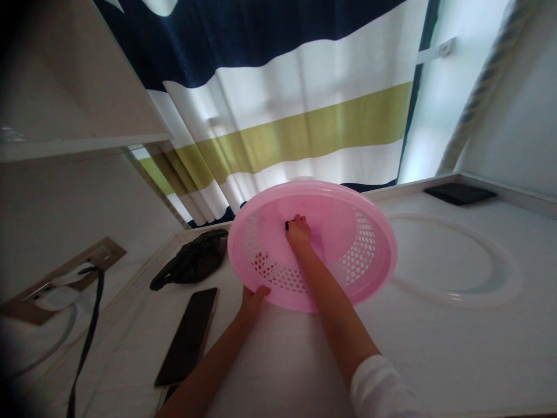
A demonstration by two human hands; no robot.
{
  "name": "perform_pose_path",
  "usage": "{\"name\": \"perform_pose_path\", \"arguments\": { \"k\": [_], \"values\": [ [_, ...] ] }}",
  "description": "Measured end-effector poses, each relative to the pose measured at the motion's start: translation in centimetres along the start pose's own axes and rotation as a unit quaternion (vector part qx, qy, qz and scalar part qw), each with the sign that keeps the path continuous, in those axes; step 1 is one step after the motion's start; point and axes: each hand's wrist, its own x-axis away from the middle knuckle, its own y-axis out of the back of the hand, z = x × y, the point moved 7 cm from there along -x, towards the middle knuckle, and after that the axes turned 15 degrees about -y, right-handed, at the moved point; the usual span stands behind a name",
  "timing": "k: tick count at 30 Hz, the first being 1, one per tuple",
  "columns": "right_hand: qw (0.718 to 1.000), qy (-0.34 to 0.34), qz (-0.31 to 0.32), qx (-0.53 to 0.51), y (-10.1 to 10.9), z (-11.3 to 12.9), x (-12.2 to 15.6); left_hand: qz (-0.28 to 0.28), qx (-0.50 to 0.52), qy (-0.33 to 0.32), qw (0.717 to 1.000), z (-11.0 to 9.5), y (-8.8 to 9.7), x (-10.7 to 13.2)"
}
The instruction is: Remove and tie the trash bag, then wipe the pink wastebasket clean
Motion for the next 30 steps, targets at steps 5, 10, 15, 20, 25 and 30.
{"name": "perform_pose_path", "arguments": {
  "k": [5,10,15,20,25,30],
  "values": [
    [1.0,-0.002,0.012,0.005,-0.2,-0.1,0.0,-0.012,-0.02,0.013,1.0,0.4,0.3,0.2],
    [1.0,0.003,-0.002,0.011,0.1,-0.3,0.1,-0.025,-0.032,0.009,0.999,0.6,0.5,0.3],
    [1.0,0.003,0.015,0.025,-0.1,-0.6,0.2,-0.02,-0.043,0.019,0.999,0.3,0.4,0.4],
    [0.997,0.039,0.039,0.047,-0.1,-1.2,0.4,-0.01,-0.044,-0.002,0.999,-0.4,0.0,0.3],
    [0.99,0.056,0.076,0.102,-0.1,-2.2,0.3,-0.01,-0.045,-0.019,0.999,-0.5,-0.1,0.2],
    [0.988,0.055,0.072,0.124,0.4,-3.0,0.0,0.013,-0.052,-0.027,0.998,0.0,-0.2,0.3]
  ]
}}
